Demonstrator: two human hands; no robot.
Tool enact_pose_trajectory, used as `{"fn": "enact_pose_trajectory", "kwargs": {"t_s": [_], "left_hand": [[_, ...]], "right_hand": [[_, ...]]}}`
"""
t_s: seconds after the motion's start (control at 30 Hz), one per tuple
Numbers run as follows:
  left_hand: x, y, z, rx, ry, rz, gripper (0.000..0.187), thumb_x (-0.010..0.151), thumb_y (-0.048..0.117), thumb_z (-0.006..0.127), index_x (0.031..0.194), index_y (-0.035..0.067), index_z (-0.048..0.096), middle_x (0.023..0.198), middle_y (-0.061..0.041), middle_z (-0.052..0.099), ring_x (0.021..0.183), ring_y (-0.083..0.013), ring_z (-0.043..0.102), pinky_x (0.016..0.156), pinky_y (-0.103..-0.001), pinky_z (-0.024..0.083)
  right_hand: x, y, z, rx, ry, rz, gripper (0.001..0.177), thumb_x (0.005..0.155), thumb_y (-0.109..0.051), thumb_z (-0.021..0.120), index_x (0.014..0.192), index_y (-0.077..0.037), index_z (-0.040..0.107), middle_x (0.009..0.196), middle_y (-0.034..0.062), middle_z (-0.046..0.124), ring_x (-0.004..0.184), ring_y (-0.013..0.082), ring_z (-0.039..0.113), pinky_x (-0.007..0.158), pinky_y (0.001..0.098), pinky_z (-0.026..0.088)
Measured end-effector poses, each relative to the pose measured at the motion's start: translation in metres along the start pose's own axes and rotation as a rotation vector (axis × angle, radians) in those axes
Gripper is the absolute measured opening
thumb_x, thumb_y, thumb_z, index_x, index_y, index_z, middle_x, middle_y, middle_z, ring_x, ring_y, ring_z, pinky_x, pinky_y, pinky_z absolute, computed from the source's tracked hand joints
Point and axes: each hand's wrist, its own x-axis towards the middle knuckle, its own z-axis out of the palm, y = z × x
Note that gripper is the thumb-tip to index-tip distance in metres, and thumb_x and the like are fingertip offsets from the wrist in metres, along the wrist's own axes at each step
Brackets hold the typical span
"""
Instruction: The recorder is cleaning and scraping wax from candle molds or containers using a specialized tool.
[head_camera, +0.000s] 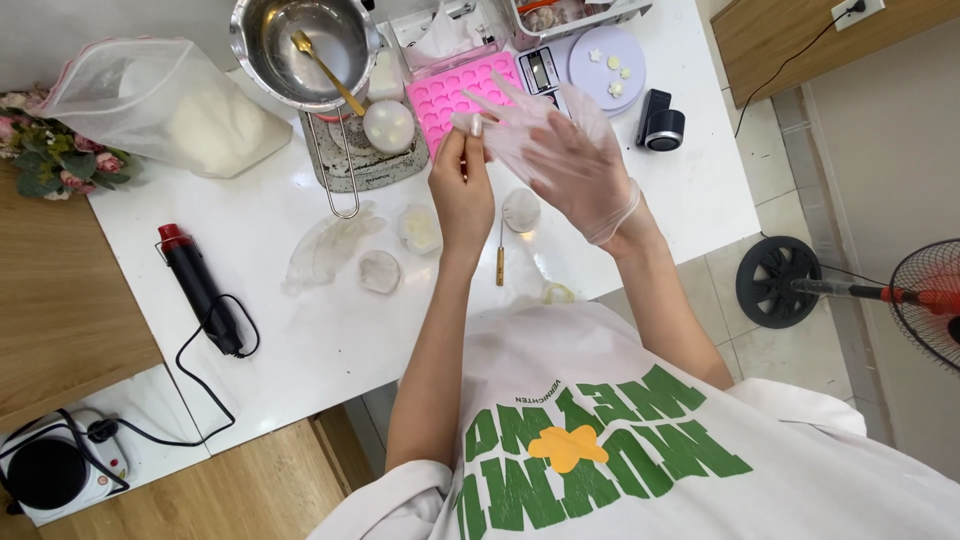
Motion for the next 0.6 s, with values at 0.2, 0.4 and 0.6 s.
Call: {"fn": "enact_pose_trajectory", "kwargs": {"t_s": [0.2,0.4,0.6], "left_hand": [[-0.011,0.014,0.005,-0.033,0.002,0.100,0.041,0.102,0.016,0.056,0.143,0.015,0.049,0.091,-0.003,0.049,0.082,-0.0155,0.054,0.072,-0.032,0.051],[-0.071,0.030,0.018,0.323,-0.119,0.521,0.082,0.066,0.036,0.089,0.131,0.009,0.046,0.112,-0.008,0.050,0.110,-0.0306,0.054,0.086,-0.042,0.047],[-0.064,0.005,0.039,0.676,-0.001,0.761,0.039,0.084,0.035,0.072,0.113,0.011,0.061,0.103,-0.003,0.050,0.082,-0.0170,0.056,0.063,-0.031,0.045]], "right_hand": [[0.009,0.007,-0.007,0.356,-0.283,-0.006,0.085,0.090,-0.066,0.038,0.164,-0.039,0.008,0.175,0.0063,0.015,0.158,0.0360,0.023,0.123,0.0505,0.031],[0.038,0.012,-0.018,0.605,-0.316,-0.122,0.078,0.095,-0.063,0.034,0.164,-0.038,0.008,0.174,0.0034,0.011,0.156,0.0424,0.018,0.126,0.0552,0.020],[0.040,0.008,0.006,0.421,-0.166,-0.166,0.066,0.101,-0.056,0.032,0.164,-0.038,0.024,0.165,-0.0034,0.038,0.148,0.0173,0.040,0.124,0.0368,0.031]]}}
